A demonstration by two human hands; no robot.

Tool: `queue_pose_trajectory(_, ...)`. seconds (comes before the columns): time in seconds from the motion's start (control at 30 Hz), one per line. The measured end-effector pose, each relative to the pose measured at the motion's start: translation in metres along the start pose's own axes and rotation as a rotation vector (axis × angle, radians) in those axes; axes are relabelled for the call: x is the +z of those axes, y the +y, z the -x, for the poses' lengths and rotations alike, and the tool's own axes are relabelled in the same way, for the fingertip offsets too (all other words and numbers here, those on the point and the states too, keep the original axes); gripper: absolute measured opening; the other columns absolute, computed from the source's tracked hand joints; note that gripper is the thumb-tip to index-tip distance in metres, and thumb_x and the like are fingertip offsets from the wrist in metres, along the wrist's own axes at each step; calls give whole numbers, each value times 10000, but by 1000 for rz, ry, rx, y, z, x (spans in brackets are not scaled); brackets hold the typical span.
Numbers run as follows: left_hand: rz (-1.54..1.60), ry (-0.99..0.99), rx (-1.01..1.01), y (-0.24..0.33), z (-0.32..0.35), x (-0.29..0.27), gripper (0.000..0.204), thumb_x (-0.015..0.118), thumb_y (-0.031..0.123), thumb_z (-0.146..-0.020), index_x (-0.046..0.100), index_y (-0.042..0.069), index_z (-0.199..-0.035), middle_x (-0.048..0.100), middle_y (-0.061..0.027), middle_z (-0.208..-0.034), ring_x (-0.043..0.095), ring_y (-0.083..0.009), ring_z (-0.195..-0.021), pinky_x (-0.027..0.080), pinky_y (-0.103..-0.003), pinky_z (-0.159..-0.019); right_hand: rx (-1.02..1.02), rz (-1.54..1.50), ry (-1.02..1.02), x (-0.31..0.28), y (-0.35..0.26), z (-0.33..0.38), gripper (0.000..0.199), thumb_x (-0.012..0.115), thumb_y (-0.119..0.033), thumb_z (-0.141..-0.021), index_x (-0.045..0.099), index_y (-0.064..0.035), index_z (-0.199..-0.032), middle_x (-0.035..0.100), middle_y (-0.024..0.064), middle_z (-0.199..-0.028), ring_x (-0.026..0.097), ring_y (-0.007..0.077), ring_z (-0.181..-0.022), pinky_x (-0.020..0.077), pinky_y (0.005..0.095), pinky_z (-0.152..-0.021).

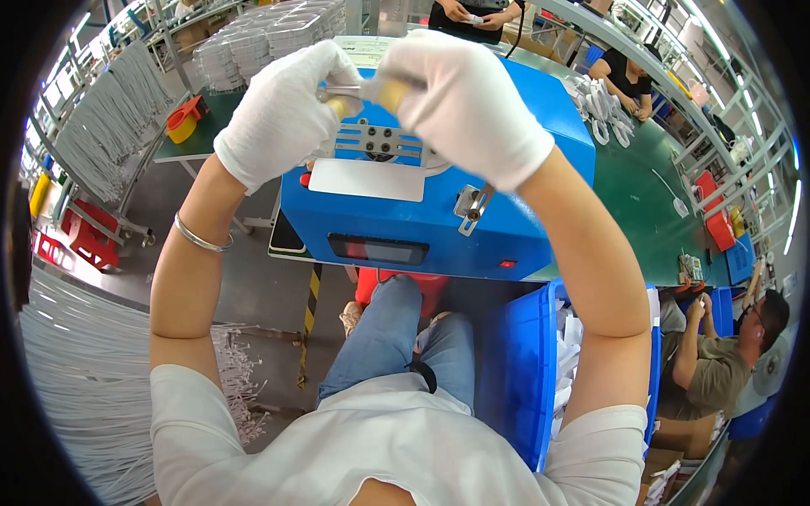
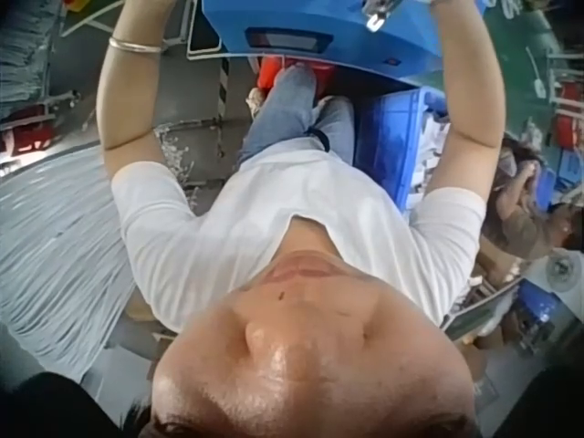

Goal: Processing and assembling white cables using a factory machine and connectors.

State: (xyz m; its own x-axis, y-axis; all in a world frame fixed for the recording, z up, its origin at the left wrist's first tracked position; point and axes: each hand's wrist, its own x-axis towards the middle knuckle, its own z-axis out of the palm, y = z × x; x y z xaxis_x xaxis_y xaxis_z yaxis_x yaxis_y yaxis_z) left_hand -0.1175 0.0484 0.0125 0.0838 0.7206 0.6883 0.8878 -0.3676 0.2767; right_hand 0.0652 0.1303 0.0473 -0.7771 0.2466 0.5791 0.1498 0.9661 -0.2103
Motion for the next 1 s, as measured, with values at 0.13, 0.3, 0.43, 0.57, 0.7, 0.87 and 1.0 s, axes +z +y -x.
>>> queue_pose_trajectory(0.13, 25, 7, -56, 4, 3, 0, 189, 675, 20, -740, 590, 38, -907, 645, -106, -818, 618, -205, -727, 510, -300, -690, 227, -321, -159, 1, 10, -13, 107, 599, -132, -840, 580, -31, -869, 585, 12, -746, 570, 99, -693, 467, 231, -659)
queue_pose_trajectory(0.3, -130, 467, -310, 6, 44, 16, 311, 597, 29, -817, 566, 74, -1123, 647, -89, -928, 630, -226, -810, 500, -306, -674, 315, -274, -138, 10, 17, -5, 268, 613, -310, -888, 579, -45, -870, 608, 23, -781, 611, 96, -705, 489, 244, -664)
queue_pose_trajectory(0.43, 824, 357, -585, 17, 70, 39, 301, 451, 16, -937, 519, 45, -1229, 616, -10, -943, 545, -28, -781, 427, -155, -603, 211, -897, -131, 11, 42, 8, 441, 585, -429, -884, 598, -75, -1148, 623, 39, -950, 628, 142, -895, 496, 294, -829)
queue_pose_trajectory(0.57, 535, 587, -304, 27, 76, 52, 304, 432, 100, -962, 496, 34, -1252, 601, -41, -945, 525, -41, -674, 418, -169, -541, 180, -434, -163, -1, 32, 7, 462, 577, -433, -890, 583, -75, -1182, 638, 64, -1003, 597, 133, -913, 470, 280, -862)
queue_pose_trajectory(0.7, 813, 758, -450, 46, 104, 83, 364, 444, 293, -977, 478, -7, -1181, 605, -91, -841, 533, -75, -612, 429, -189, -500, 184, -221, -209, -7, 21, 13, 409, 638, -330, -868, 586, -40, -1151, 639, 76, -949, 592, 141, -877, 487, 261, -806)
queue_pose_trajectory(0.87, 1626, 329, -617, 54, 89, 102, 295, 554, 229, -922, 507, -11, -1087, 600, -123, -805, 567, -192, -615, 477, -310, -574, 169, -147, -323, -7, 20, 8, 274, 552, -187, -905, 595, -6, -1106, 621, 77, -822, 564, 155, -705, 507, 267, -706)
queue_pose_trajectory(1.0, 1451, 447, -590, 85, 88, 87, 338, 579, 226, -904, 505, -17, -1127, 603, -151, -854, 580, -197, -673, 488, -300, -529, 6, 60, -242, 2, 27, 5, 174, 558, -157, -822, 647, -18, -877, 628, 191, -853, 610, 335, -833, 497, 376, -744)
